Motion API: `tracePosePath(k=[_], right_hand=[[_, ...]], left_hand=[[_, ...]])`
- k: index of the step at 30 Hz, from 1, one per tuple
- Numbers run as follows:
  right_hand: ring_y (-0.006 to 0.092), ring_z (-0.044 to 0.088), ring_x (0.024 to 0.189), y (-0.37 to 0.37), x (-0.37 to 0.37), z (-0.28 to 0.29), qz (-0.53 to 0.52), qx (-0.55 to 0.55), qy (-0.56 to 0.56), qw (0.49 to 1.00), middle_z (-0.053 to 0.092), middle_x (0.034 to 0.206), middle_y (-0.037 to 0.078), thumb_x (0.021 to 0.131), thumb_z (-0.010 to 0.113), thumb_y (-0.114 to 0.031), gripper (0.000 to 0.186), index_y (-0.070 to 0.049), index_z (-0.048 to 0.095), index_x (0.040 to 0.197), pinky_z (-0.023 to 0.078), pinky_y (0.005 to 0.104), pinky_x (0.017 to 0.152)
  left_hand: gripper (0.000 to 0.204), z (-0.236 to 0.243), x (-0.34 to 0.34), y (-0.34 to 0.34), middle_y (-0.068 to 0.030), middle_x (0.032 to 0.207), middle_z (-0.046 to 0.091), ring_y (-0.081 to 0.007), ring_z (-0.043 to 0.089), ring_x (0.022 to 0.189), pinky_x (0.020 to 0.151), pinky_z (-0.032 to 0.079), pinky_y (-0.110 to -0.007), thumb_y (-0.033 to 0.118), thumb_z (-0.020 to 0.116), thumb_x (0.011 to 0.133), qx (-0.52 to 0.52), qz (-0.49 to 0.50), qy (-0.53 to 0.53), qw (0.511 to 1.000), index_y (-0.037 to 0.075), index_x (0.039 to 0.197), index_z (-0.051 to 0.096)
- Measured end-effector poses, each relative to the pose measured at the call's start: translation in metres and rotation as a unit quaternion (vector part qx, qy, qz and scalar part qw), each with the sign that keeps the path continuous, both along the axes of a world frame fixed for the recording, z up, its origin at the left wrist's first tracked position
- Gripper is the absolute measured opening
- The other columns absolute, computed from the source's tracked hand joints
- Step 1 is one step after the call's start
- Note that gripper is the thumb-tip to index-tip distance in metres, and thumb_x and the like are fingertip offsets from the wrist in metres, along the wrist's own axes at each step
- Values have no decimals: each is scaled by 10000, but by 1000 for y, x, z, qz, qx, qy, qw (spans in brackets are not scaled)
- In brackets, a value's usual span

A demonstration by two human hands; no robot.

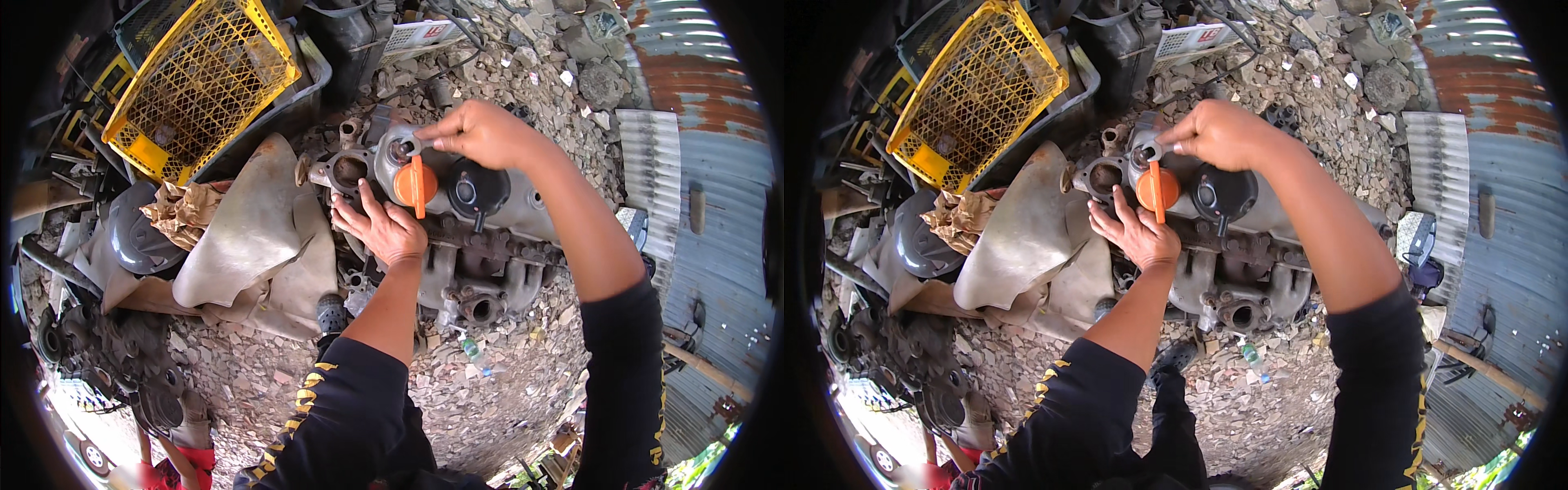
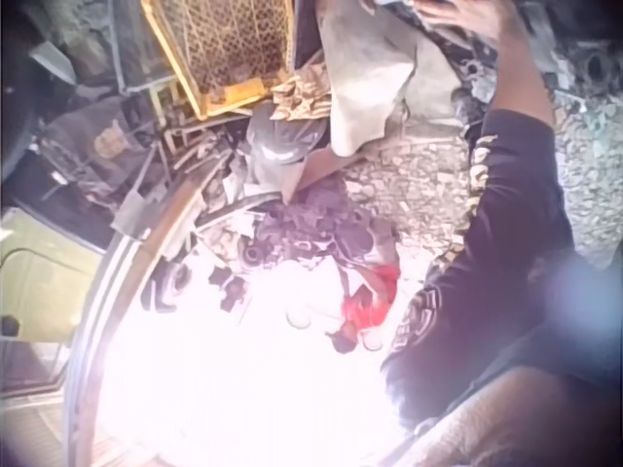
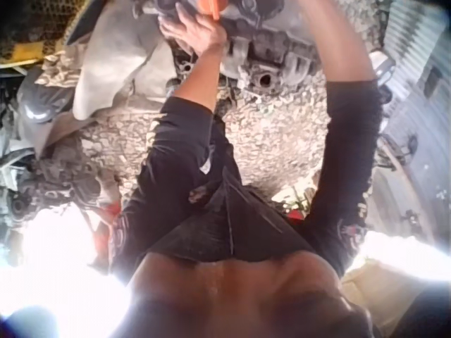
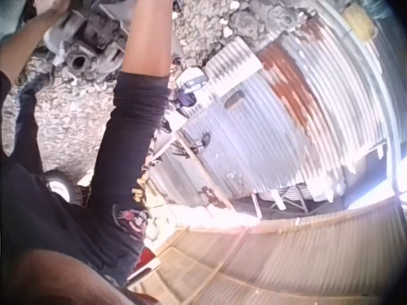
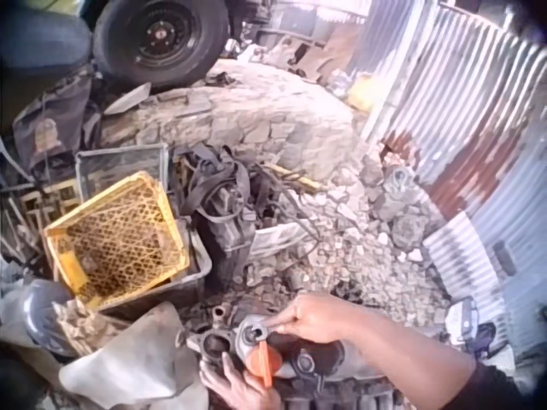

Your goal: The person loosens a bolt on an engine block with a wrench and then cleans a spark plug with a wire brush.

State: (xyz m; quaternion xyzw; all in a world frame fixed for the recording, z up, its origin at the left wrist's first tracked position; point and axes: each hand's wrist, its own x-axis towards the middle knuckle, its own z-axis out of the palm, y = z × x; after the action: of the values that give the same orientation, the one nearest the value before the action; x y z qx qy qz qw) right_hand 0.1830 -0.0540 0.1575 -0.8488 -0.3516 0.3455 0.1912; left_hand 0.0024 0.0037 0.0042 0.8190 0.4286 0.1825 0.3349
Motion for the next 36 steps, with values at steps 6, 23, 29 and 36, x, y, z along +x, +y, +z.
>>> tracePosePath(k=[6,23,29,36], right_hand=[[254,582,1098,19,21,6,58,-84,-60,993,695,999,91,837,701,-163,264,-251,748,1081,411,388,1001],[285,672,912,20,15,12,49,-102,24,993,713,961,107,848,691,-199,206,-107,711,1031,516,386,787],[230,660,831,2,-26,6,-40,-5,-35,999,695,910,129,901,648,-131,164,-33,647,1032,496,353,780],[244,666,952,1,38,39,61,-68,20,996,708,1032,112,882,654,-139,218,-72,704,1083,502,376,861]], left_hand=[[564,5,-22,34,-191,1494,298,-414,288,1360,1092,240,-561,251,522,866,-42,-48,-17,998,127,1408,426],[488,-8,16,38,-142,1366,500,-331,450,1270,1034,310,-511,354,304,963,-171,168,51,970,106,1335,497],[494,-14,18,41,-158,1342,514,-348,466,1246,1029,329,-489,362,310,964,-156,179,36,971,86,1320,513],[488,-16,17,39,-164,1331,515,-353,481,1224,1018,350,-476,357,319,966,-153,181,24,971,78,1310,522]])
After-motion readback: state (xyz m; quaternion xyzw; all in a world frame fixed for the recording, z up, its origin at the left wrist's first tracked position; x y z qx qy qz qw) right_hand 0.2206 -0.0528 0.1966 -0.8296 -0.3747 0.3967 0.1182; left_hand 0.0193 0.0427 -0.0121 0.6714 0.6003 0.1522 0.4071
